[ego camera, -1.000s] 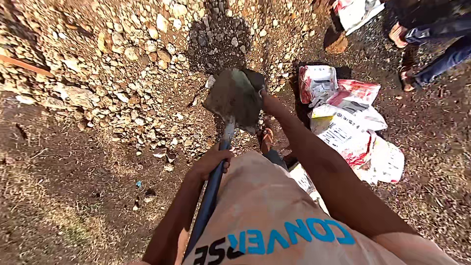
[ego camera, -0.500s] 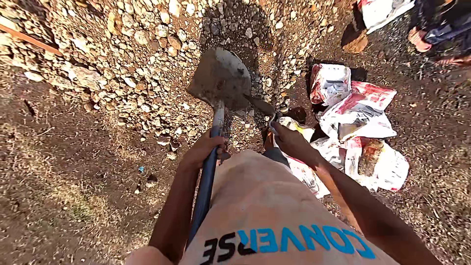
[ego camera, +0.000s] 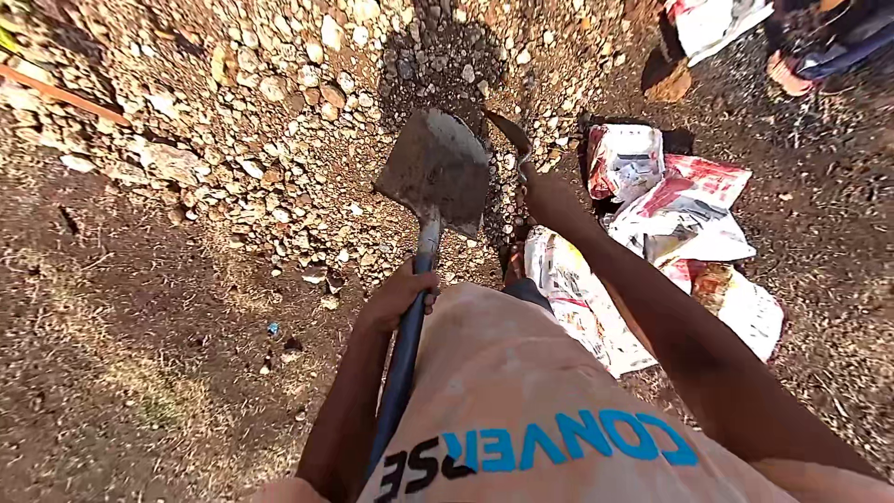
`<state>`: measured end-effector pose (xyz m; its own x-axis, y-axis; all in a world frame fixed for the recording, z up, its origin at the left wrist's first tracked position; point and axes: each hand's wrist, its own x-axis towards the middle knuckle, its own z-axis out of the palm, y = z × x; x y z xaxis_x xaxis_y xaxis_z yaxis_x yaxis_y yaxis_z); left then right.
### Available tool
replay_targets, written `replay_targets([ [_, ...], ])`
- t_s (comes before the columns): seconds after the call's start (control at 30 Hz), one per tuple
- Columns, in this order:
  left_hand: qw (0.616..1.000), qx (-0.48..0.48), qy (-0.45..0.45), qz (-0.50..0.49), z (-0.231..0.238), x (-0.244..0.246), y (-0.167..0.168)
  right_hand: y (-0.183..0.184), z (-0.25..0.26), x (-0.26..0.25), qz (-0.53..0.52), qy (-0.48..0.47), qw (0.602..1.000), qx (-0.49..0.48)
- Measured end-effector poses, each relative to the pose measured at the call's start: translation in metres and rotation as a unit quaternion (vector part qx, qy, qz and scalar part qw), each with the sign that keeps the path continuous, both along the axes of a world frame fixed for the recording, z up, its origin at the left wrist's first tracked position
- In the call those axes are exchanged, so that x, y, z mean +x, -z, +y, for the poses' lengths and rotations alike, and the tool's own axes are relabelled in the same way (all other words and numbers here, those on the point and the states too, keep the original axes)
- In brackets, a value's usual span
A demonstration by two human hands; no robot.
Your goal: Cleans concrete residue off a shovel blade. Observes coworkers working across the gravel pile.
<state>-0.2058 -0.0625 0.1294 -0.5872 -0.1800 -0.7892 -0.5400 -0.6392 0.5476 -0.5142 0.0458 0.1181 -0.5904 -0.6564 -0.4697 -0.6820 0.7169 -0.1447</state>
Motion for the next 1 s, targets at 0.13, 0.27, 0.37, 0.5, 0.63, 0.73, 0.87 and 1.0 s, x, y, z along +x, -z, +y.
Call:
replay_targets([
  [0.13,1.0,-0.003,-0.017,-0.006,-0.004,0.004,0.003,-0.018,0.057,0.068,-0.025,-0.072,0.997,-0.022],
  [0.27,0.999,-0.034,0.012,-0.02,-0.008,0.003,0.001,-0.009,0.052,0.11,-0.075,-0.124,0.988,0.053],
  [0.37,0.997,-0.048,0.044,-0.029,-0.004,-0.003,0.002,0.027,0.015,0.099,-0.089,-0.087,0.992,0.037],
  [0.5,0.997,-0.04,0.063,-0.028,0.005,-0.01,0.004,0.025,-0.014,0.056,-0.08,-0.008,0.996,0.024],
  [0.63,0.996,-0.039,0.071,-0.02,0.01,-0.01,0.003,-0.019,0.046,0.09,-0.035,-0.07,0.997,0.003],
  [0.73,0.996,-0.046,0.077,-0.015,0.009,-0.016,0.001,-0.015,0.061,0.111,-0.058,-0.101,0.993,0.028],
  [0.87,0.995,-0.042,0.084,-0.014,0.009,-0.018,-0.001,0.025,0.018,0.068,-0.087,-0.022,0.994,0.058],
  [1.0,0.996,-0.04,0.08,-0.012,0.003,-0.019,0.001,-0.002,0.028,0.069,-0.066,-0.006,0.998,-0.003],
])
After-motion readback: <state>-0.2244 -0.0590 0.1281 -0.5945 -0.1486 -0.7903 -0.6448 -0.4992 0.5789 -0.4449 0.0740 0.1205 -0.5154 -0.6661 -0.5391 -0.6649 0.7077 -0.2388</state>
